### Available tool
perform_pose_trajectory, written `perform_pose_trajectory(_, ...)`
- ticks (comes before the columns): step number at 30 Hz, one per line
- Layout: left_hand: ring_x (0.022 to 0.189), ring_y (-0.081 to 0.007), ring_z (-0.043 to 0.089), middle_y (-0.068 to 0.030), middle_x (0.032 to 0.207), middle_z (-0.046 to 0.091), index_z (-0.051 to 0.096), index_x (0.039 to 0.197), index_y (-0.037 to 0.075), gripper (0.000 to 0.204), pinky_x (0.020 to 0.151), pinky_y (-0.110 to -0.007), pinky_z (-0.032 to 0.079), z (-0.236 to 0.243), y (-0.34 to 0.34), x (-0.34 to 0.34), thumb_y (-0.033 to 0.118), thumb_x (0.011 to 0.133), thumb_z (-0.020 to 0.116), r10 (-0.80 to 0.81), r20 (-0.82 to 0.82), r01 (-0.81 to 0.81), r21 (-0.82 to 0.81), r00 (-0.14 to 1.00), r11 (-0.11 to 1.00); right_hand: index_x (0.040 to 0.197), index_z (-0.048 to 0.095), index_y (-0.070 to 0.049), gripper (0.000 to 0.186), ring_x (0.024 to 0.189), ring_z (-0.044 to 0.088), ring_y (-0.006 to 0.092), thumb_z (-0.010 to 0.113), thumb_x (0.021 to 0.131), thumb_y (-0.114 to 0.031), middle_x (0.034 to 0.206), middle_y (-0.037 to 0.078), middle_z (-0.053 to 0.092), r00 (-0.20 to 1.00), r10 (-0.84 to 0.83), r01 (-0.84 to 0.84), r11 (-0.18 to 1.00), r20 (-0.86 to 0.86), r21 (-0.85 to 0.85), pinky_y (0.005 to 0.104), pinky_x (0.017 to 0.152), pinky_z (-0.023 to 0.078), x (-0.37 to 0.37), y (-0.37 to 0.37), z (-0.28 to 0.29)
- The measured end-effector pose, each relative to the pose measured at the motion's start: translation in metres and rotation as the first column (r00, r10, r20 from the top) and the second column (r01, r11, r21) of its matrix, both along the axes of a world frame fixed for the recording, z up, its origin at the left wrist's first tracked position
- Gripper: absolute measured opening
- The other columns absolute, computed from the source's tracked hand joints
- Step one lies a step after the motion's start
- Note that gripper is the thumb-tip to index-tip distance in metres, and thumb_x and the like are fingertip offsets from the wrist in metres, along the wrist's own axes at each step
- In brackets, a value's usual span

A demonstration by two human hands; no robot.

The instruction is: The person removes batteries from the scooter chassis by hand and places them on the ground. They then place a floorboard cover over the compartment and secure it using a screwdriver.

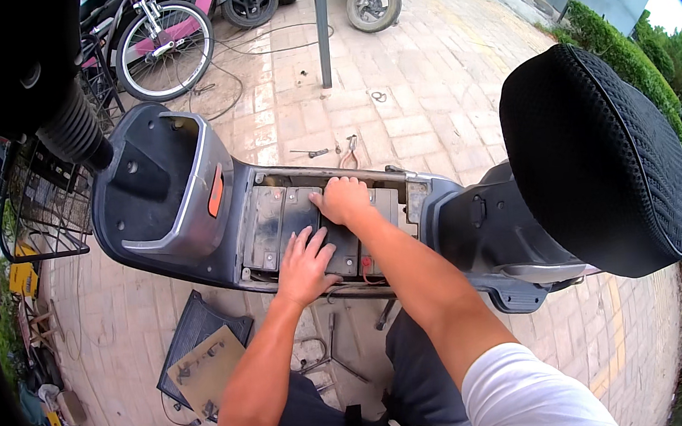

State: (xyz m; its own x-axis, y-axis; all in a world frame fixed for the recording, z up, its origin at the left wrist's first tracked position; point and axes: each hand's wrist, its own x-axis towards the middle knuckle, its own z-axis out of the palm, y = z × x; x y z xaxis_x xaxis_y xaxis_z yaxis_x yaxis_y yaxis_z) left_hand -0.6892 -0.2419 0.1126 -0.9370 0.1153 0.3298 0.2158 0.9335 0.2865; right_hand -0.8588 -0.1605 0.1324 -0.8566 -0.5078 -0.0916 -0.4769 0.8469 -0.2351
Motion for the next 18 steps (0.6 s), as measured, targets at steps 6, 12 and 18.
perform_pose_trajectory(6,0.127,-0.0359,0.043,-0.0091,0.13,0.051,0.059,0.097,0.01,0.054,0.105,-0.054,0.036,0.013,-0.003,0.003,0.025,0.053,0.086,-0.032,-0.033,0.033,0.016,0.999,0.999,0.107,0.061,0.004,0.065,0.111,0.057,0.0357,0.061,0.081,-0.055,0.112,0.021,0.064,0.999,0.029,-0.028,0.999,-0.023,0.043,0.0498,0.095,0.041,-0.002,0.001,0.01)
perform_pose_trajectory(12,0.123,-0.034,0.048,-0.0075,0.125,0.054,0.056,0.088,0.008,0.049,0.103,-0.053,0.039,0.048,-0.006,0.007,0.025,0.052,0.086,-0.017,-0.106,0.023,0.054,0.994,0.998,0.11,0.06,0.004,0.056,0.113,0.056,0.0364,0.063,0.078,-0.042,0.113,0.022,0.063,0.996,-0.022,0.021,1.0,0.09,0.016,0.049,0.095,0.045,-0.003,-0.003,0.049)
perform_pose_trajectory(18,0.12,-0.032,0.051,-0.0078,0.119,0.058,0.055,0.081,0.008,0.045,0.098,-0.05,0.044,0.086,-0.004,0.022,0.023,0.052,0.086,0.006,-0.174,0.013,0.112,0.985,0.994,0.098,0.062,0.008,0.05,0.107,0.059,0.0369,0.063,0.078,-0.038,0.102,0.024,0.065,0.997,-0.002,0.005,1.0,0.082,-0.029,0.0444,0.088,0.051,0.014,0.002,0.115)
